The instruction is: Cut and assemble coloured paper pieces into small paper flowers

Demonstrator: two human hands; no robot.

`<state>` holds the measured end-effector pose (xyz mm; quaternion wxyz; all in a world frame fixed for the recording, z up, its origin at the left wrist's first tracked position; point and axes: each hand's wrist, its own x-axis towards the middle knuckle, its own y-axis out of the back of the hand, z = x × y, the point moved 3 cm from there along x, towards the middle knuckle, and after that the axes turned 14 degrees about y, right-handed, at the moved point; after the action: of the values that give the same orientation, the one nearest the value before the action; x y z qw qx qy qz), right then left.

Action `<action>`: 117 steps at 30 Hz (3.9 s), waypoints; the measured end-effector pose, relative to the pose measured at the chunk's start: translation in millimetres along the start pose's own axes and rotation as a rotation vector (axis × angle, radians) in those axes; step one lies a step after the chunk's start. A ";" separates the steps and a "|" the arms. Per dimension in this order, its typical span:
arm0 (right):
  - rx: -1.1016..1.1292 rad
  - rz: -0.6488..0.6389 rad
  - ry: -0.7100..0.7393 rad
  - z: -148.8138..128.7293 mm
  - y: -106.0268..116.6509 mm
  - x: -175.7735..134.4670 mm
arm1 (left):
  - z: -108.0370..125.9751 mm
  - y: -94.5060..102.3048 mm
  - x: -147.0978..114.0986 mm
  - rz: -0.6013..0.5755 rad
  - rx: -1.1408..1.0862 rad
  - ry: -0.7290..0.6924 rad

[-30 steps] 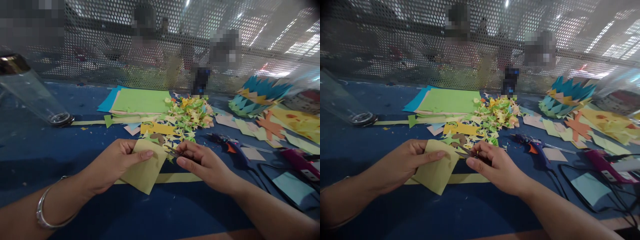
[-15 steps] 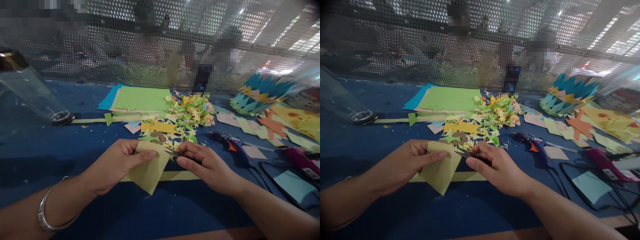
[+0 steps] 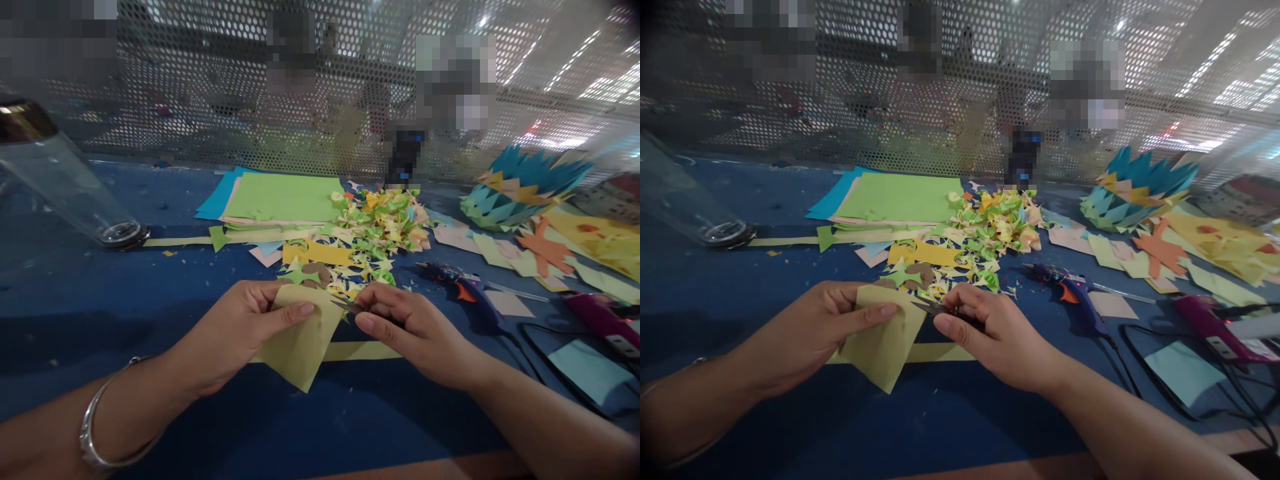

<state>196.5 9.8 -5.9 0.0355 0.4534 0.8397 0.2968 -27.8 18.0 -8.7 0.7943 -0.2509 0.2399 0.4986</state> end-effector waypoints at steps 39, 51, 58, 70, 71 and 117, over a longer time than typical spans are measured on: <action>-0.037 0.007 0.012 1.2 0.5 0.6 | -0.6 -9.3 -5.8 0.048 0.055 0.044; -0.050 -0.007 0.033 -2.9 -0.3 0.8 | -4.4 -11.1 -4.9 0.006 0.040 0.047; -0.110 -0.027 0.045 -3.7 -0.8 0.6 | -5.9 -11.2 -3.5 -0.001 0.039 0.053; -0.114 -0.020 0.059 -4.7 -2.4 -0.2 | -7.3 -14.0 -2.9 -0.029 0.019 0.076; -0.112 -0.020 0.062 -4.6 -2.3 0.0 | -7.9 -13.8 -2.7 -0.030 0.021 0.078; -0.150 -0.061 0.064 -6.6 -6.3 0.9 | -9.6 -21.0 -3.8 -0.121 0.015 0.132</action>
<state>189.2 4.8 -3.7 0.0517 0.4139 0.8293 0.3717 -11.4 1.4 -10.2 0.8074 -0.2912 0.2797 0.4303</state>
